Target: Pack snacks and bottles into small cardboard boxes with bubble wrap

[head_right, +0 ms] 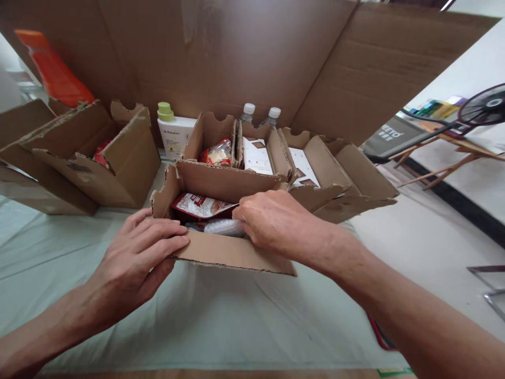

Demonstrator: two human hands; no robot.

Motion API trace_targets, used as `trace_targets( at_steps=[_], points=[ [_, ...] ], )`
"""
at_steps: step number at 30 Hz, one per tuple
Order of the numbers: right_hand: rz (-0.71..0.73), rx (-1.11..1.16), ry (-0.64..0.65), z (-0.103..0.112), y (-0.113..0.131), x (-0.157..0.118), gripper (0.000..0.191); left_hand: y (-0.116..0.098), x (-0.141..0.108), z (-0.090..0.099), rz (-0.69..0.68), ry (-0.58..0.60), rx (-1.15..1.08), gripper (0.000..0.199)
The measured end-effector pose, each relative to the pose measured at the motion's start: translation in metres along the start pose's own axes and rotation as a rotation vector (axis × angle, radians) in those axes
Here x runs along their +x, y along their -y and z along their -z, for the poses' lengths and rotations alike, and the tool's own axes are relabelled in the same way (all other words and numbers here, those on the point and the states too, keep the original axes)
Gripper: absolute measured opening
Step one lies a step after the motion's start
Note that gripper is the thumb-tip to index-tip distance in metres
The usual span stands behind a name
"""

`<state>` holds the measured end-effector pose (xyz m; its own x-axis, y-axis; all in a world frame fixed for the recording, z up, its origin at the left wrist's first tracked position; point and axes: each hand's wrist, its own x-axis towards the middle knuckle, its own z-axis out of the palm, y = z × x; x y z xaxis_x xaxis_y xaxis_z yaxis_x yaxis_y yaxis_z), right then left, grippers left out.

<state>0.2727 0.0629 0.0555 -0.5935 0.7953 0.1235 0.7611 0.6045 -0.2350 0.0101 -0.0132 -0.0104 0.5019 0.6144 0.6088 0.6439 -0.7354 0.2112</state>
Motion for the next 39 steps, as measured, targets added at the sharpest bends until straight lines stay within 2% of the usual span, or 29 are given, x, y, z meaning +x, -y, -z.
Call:
trace_targets(
  at_steps=[3, 7, 9, 12, 15, 17, 18, 20, 22, 24, 26, 28, 29, 31, 32, 33, 34, 35, 37, 39],
  points=[
    [0.045, -0.106, 0.209, -0.009, 0.005, 0.004, 0.025, 0.001, -0.001, -0.001, 0.006, 0.006, 0.0, 0.023],
    [-0.106, -0.308, 0.306, -0.023, 0.018, 0.017, 0.024, 0.002, -0.002, -0.004, -0.002, 0.005, 0.012, 0.023],
    [-0.154, -0.467, 0.289, -0.025, 0.023, 0.022, 0.025, 0.001, -0.002, -0.004, -0.005, 0.002, 0.02, 0.025],
    [-0.136, -0.564, 0.1, -0.011, 0.028, 0.005, 0.033, -0.003, -0.008, 0.0, 0.004, -0.096, 0.028, 0.036],
    [-0.118, -0.403, -0.313, 0.012, 0.028, -0.048, 0.029, -0.003, -0.025, 0.008, 0.074, -0.269, 0.024, 0.059],
    [-0.24, -0.247, -0.582, 0.017, 0.025, -0.09, 0.026, 0.004, -0.039, 0.011, 0.223, -0.308, -0.015, 0.066],
    [-0.338, -0.17, -0.657, 0.013, 0.021, -0.108, 0.025, 0.009, -0.045, 0.009, 0.323, -0.29, -0.063, 0.067],
    [-0.507, 0.016, -0.649, -0.006, 0.012, -0.129, 0.028, 0.022, -0.051, -0.001, 0.515, -0.208, -0.208, 0.072],
    [-0.561, 0.253, -0.521, -0.037, 0.002, -0.128, 0.045, 0.033, -0.046, -0.019, 0.636, -0.104, -0.395, 0.081],
    [-0.542, 0.452, -0.419, -0.069, -0.004, -0.114, 0.057, 0.037, -0.032, -0.04, 0.687, -0.033, -0.605, 0.086],
    [-0.534, 0.543, -0.429, -0.094, -0.003, -0.1, 0.057, 0.033, -0.02, -0.056, 0.692, -0.022, -0.79, 0.088],
    [-0.563, 0.545, -0.478, -0.107, 0.008, -0.099, 0.053, 0.019, -0.024, -0.061, 0.691, -0.071, -0.873, 0.087],
    [-0.58, 0.53, -0.496, -0.109, 0.018, -0.105, 0.052, 0.009, -0.035, -0.058, 0.702, -0.096, -0.859, 0.083],
    [-0.558, 0.512, -0.499, -0.11, 0.042, -0.121, 0.047, -0.015, -0.074, -0.041, 0.773, -0.091, -0.758, 0.067],
    [-0.512, 0.518, -0.492, -0.109, 0.056, -0.128, 0.044, -0.027, -0.1, -0.028, 0.847, -0.068, -0.674, 0.055],
    [-0.446, 0.534, -0.484, -0.108, 0.07, -0.132, 0.041, -0.038, -0.126, -0.014, 0.937, 0.005, -0.611, 0.045],
    [-0.371, 0.558, -0.468, -0.106, 0.084, -0.131, 0.038, -0.048, -0.149, 0.001, 1.021, 0.033, -0.563, 0.041],
    [-0.301, 0.583, -0.447, -0.104, 0.095, -0.125, 0.036, -0.054, -0.167, 0.015, 1.111, -0.025, -0.486, 0.043],
    [-0.202, 0.635, -0.413, -0.1, 0.11, -0.099, 0.034, -0.054, -0.18, 0.039, 1.17, -0.146, -0.41, 0.049],
    [-0.146, 0.7, -0.422, -0.096, 0.109, -0.066, 0.037, -0.042, -0.162, 0.052, 1.099, -0.237, -0.448, 0.055]
  ],
)
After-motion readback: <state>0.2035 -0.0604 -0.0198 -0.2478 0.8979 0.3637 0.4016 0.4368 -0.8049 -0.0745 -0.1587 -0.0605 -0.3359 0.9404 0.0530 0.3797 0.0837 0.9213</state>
